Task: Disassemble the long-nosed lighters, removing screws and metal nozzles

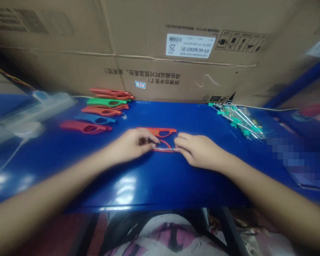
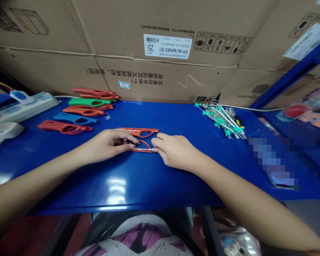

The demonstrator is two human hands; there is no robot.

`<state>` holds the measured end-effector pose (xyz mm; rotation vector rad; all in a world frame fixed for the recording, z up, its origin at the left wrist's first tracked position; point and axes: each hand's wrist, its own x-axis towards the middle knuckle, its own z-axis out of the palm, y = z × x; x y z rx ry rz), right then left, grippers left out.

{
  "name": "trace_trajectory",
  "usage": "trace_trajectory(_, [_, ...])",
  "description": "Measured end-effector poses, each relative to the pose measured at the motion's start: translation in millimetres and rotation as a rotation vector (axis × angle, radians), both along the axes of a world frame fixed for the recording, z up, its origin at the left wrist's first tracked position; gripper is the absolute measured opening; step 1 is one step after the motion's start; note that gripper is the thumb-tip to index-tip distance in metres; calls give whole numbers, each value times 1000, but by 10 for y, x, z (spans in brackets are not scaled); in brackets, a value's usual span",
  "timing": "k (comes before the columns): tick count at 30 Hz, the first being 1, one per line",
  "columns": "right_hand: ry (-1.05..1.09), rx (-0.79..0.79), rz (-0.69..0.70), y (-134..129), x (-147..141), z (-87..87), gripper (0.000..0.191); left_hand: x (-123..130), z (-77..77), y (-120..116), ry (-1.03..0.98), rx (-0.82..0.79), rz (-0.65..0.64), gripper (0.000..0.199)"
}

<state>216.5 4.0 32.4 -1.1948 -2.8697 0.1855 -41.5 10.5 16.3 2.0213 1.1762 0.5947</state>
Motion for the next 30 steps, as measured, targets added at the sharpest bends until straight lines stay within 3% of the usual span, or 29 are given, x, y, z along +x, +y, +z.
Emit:
trace_trajectory(8, [-31,39,-26,-23,7,51,18,-6,-26,6,-19,-13,1,26])
trace_trajectory(18, [-116,177,75,-74,-12,56,18,11,-41,-3,-48,-38,11,26])
trace_trajectory(30, [326,-285,-147,80,48,9,17,92,-44,-101,-120,-99,42,26])
